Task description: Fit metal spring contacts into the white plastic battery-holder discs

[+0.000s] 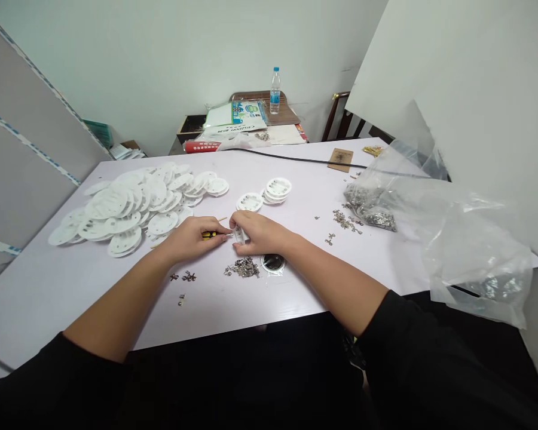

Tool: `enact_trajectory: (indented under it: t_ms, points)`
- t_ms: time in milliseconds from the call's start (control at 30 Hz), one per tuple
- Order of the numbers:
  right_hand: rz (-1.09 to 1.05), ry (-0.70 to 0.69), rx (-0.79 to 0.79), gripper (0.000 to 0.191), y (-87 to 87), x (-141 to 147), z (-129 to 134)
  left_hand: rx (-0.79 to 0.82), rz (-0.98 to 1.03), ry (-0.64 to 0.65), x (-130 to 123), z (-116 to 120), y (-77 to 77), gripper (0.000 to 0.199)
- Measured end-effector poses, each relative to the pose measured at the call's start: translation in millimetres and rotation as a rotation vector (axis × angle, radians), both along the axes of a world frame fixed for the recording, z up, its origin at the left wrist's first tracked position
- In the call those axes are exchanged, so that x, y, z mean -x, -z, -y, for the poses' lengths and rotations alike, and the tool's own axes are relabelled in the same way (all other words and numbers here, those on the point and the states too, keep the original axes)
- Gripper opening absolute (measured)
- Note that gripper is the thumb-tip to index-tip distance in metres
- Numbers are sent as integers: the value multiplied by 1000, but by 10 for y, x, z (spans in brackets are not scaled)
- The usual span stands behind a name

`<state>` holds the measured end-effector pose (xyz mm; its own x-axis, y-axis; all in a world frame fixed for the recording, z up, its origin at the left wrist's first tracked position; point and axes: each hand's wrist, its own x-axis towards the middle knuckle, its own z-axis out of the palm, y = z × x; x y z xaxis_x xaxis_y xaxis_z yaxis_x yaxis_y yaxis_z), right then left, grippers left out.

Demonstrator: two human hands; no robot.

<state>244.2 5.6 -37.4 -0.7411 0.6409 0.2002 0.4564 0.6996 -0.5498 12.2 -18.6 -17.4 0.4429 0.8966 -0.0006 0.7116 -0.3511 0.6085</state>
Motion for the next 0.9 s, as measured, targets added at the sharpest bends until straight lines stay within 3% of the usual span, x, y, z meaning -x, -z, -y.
enact_trajectory:
  t_ms: [167,567,900]
  points:
    - [6,20,46,48,12,24,-2,-23,73,-23,-89,23,52,19]
    - [-15,40,25,40,47,84,20,-112,-20,4,-143,-18,133,16]
    - [-19,40,28,41,67,65,7,-205,-22,10,-112,-2,80,19]
